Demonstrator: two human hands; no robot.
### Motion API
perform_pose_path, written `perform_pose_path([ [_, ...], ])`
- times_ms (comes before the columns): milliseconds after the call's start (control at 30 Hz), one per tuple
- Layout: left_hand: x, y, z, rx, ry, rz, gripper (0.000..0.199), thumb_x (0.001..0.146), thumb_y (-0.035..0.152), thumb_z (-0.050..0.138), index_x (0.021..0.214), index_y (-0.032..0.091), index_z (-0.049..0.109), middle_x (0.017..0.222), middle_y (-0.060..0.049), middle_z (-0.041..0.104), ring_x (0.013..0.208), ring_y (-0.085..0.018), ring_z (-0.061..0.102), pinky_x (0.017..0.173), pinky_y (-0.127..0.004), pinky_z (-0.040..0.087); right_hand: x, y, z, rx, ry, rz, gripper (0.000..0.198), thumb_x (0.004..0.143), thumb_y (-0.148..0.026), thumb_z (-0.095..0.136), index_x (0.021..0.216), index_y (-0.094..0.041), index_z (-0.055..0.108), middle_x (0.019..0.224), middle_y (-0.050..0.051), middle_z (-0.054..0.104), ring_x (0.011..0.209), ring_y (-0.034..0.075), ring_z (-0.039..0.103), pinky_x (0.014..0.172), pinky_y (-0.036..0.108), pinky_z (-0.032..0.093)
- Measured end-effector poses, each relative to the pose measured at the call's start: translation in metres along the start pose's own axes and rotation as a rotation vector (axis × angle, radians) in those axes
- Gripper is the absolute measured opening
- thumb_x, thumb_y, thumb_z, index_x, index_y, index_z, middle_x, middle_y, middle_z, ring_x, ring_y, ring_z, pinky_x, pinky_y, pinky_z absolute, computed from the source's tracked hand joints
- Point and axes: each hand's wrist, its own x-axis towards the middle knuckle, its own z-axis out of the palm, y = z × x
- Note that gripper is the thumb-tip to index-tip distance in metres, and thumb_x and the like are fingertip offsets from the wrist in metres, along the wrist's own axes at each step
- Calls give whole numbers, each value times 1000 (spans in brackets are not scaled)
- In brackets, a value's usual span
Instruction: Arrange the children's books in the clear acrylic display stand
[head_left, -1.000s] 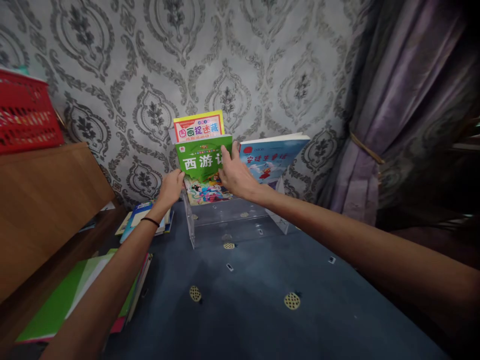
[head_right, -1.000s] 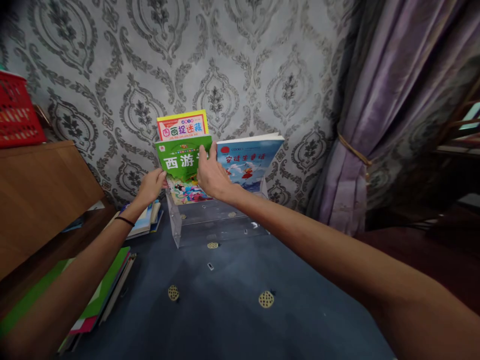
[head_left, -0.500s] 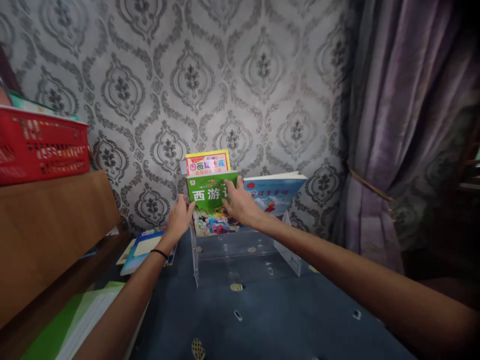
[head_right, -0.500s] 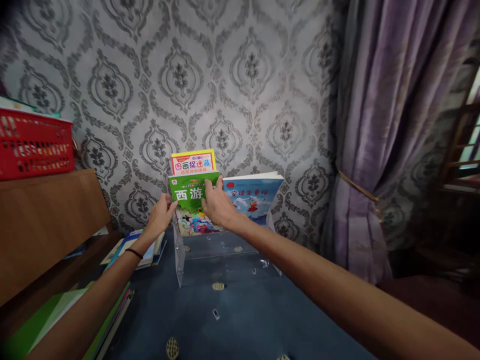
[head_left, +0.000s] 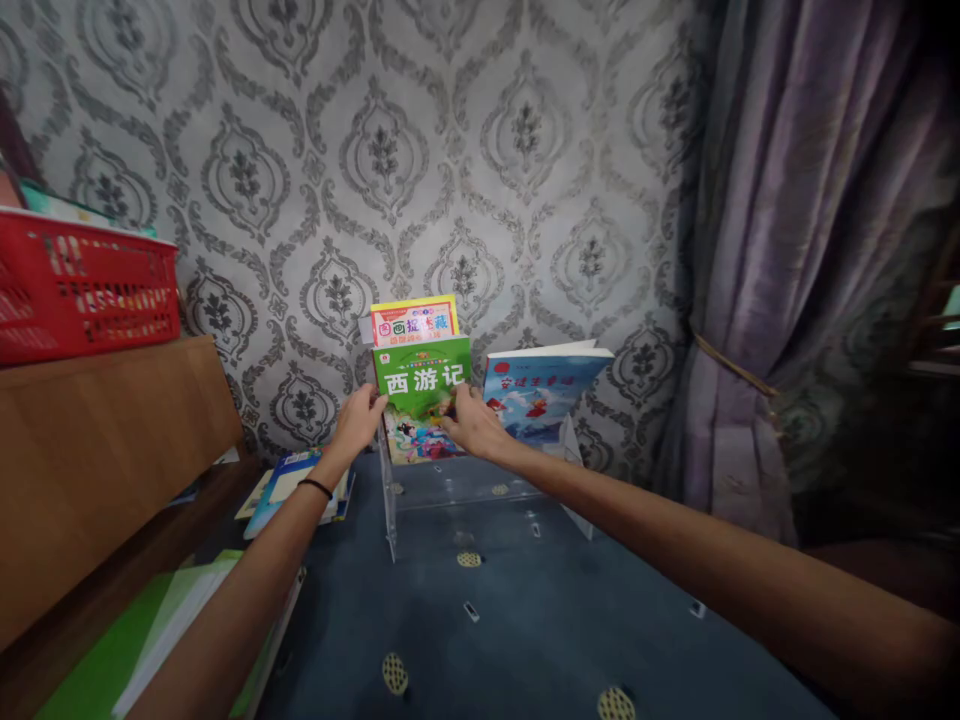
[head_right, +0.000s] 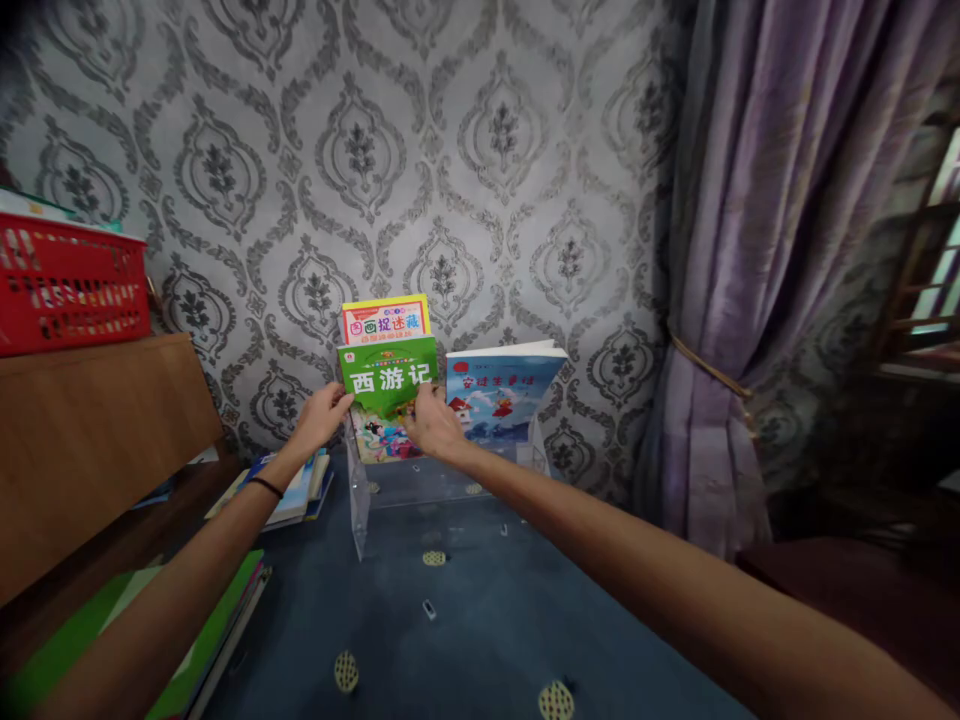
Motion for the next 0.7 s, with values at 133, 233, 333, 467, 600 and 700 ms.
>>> perform_pose_path([
  [133, 4, -4, 2, -45, -29, -46, 17, 89, 30, 57, 93, 18, 67, 85, -7, 72, 85, -23, 69, 77, -31, 52, -9, 2, 16, 36, -26, 24, 37, 92, -25, 55, 126, -14, 45, 136, 22, 50, 107, 28, 65, 88, 38, 51],
  [233, 6, -7, 3, -83, -47, -72, 18, 88, 31, 58, 93, 17, 68, 83, -7, 72, 84, -23, 70, 77, -30, 53, -8, 4, 19, 75, -26, 27, 36, 91, -24, 54, 124, -14, 46, 132, 21, 54, 108, 29, 64, 88, 40, 51],
  [333, 9, -9, 3, -128, -64, -87, 19, 87, 32, 59, 92, 17, 69, 80, -6, 72, 78, -22, 70, 75, -30, 53, -4, 6, 20, 122, -2, 6, 33, 89, -21, 55, 122, -15, 49, 127, 18, 59, 111, 28, 62, 91, 38, 51],
  [467, 10, -12, 2, -196, -90, -101, 22, 85, 34, 59, 92, 16, 69, 76, -4, 71, 73, -21, 68, 72, -30, 54, -5, 6, 21, 136, 34, 6, 34, 89, -21, 56, 122, -15, 50, 127, 17, 58, 113, 27, 61, 92, 36, 51],
  [600, 11, -14, 1, -276, -141, -109, 26, 82, 35, 60, 93, 14, 68, 79, -5, 70, 72, -20, 66, 65, -29, 55, -9, 4, 18, 92, -20, 16, 38, 92, -25, 55, 128, -13, 48, 132, 20, 52, 112, 27, 61, 91, 36, 50],
  [700, 13, -14, -2, -342, -200, -98, 30, 79, 34, 59, 97, 12, 67, 88, -7, 71, 76, -20, 66, 61, -28, 55, -10, 6, 16, 84, -54, 2, 39, 92, -26, 55, 128, -15, 48, 132, 20, 51, 109, 26, 62, 90, 36, 50],
])
